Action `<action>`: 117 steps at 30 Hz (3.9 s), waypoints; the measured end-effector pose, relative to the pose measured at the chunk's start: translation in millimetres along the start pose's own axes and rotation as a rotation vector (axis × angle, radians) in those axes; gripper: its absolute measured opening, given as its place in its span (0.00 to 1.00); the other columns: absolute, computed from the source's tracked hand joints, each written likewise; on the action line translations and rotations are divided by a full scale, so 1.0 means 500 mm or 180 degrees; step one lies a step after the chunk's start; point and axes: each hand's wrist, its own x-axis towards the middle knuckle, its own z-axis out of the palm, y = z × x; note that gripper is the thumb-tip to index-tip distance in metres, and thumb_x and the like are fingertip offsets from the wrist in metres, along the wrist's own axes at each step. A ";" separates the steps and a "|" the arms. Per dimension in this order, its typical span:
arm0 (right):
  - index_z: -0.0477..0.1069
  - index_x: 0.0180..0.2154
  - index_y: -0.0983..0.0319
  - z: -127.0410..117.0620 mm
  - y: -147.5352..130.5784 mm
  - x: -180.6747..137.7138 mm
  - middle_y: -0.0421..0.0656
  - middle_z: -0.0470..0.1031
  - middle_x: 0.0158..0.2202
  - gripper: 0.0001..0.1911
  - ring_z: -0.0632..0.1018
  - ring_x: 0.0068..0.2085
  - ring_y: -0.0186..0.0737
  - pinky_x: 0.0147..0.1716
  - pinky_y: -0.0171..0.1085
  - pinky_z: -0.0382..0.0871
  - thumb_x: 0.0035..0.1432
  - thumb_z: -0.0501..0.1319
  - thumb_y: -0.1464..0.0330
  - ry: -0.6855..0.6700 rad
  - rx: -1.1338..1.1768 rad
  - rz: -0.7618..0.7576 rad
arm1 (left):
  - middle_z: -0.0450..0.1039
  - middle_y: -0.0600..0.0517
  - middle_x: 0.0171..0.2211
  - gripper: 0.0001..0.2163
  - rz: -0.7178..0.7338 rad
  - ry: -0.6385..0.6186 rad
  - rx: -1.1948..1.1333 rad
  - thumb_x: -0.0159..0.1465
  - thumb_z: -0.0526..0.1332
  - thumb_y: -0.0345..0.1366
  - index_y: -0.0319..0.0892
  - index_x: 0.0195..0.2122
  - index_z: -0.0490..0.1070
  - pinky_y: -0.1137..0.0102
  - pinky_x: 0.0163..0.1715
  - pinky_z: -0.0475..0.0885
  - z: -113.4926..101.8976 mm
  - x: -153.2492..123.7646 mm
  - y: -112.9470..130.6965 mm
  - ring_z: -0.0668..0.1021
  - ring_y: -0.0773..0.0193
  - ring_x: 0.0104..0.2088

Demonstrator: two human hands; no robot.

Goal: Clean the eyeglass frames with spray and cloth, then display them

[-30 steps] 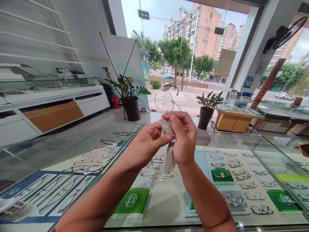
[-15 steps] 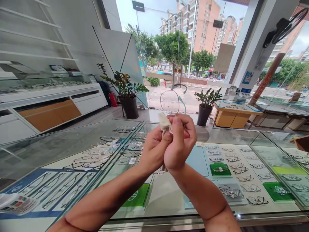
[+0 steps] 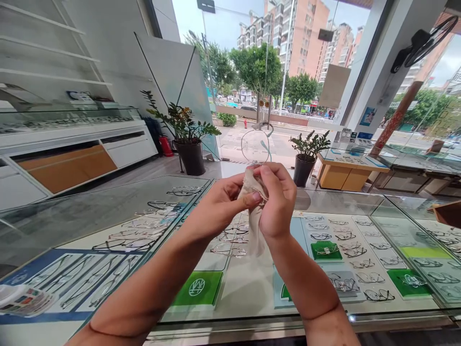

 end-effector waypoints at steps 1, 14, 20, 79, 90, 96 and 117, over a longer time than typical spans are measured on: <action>0.68 0.28 0.56 -0.002 -0.003 0.003 0.42 0.79 0.33 0.09 0.80 0.40 0.43 0.41 0.42 0.74 0.60 0.61 0.61 -0.0033 0.0030 0.0031 | 0.77 0.50 0.34 0.18 -0.0030 -0.0089 0.0033 0.58 0.74 0.49 0.38 0.39 0.80 0.70 0.39 0.70 -0.008 0.001 0.005 0.74 0.63 0.35; 0.59 0.31 0.55 0.001 0.004 0.003 0.37 0.68 0.28 0.14 0.72 0.29 0.37 0.32 0.38 0.68 0.66 0.58 0.57 -0.0560 0.0005 -0.0045 | 0.80 0.50 0.34 0.16 -0.0268 -0.0109 0.0250 0.54 0.76 0.43 0.38 0.39 0.83 0.68 0.40 0.73 -0.040 0.004 0.014 0.77 0.60 0.37; 0.60 0.32 0.55 0.005 0.007 -0.002 0.40 0.70 0.32 0.12 0.69 0.29 0.36 0.31 0.38 0.66 0.65 0.57 0.57 -0.0155 -0.0004 -0.0098 | 0.79 0.49 0.34 0.18 -0.0250 -0.0008 0.0401 0.55 0.76 0.46 0.37 0.38 0.80 0.70 0.34 0.71 -0.036 0.001 0.011 0.77 0.60 0.36; 0.61 0.31 0.56 0.003 0.005 0.000 0.42 0.65 0.34 0.10 0.70 0.38 0.40 0.40 0.40 0.68 0.67 0.55 0.66 -0.0090 0.0034 -0.0719 | 0.79 0.52 0.32 0.15 -0.0047 0.0293 0.0415 0.54 0.78 0.40 0.38 0.36 0.79 0.73 0.33 0.71 -0.016 -0.007 0.019 0.76 0.65 0.32; 0.65 0.32 0.56 -0.001 0.000 -0.004 0.41 0.67 0.35 0.08 0.70 0.37 0.38 0.38 0.39 0.67 0.67 0.55 0.66 -0.0234 0.0225 -0.0695 | 0.80 0.53 0.33 0.10 0.0221 -0.0050 0.0670 0.60 0.74 0.39 0.39 0.37 0.80 0.73 0.35 0.70 -0.018 -0.014 0.026 0.75 0.66 0.33; 0.67 0.27 0.58 -0.021 -0.002 0.016 0.40 0.65 0.33 0.10 0.70 0.37 0.39 0.40 0.40 0.66 0.62 0.59 0.66 -0.0410 -0.0141 -0.0845 | 0.79 0.50 0.30 0.14 0.0002 -0.0096 0.0426 0.60 0.74 0.43 0.37 0.39 0.81 0.71 0.31 0.71 -0.038 -0.010 0.031 0.76 0.65 0.30; 0.64 0.30 0.56 0.018 -0.014 -0.037 0.42 0.64 0.32 0.10 0.68 0.33 0.42 0.34 0.43 0.65 0.65 0.56 0.63 0.0008 0.0010 -0.0783 | 0.68 0.55 0.23 0.19 0.0748 0.0360 0.0792 0.64 0.68 0.51 0.42 0.27 0.70 0.72 0.27 0.64 0.033 -0.029 -0.002 0.66 0.68 0.25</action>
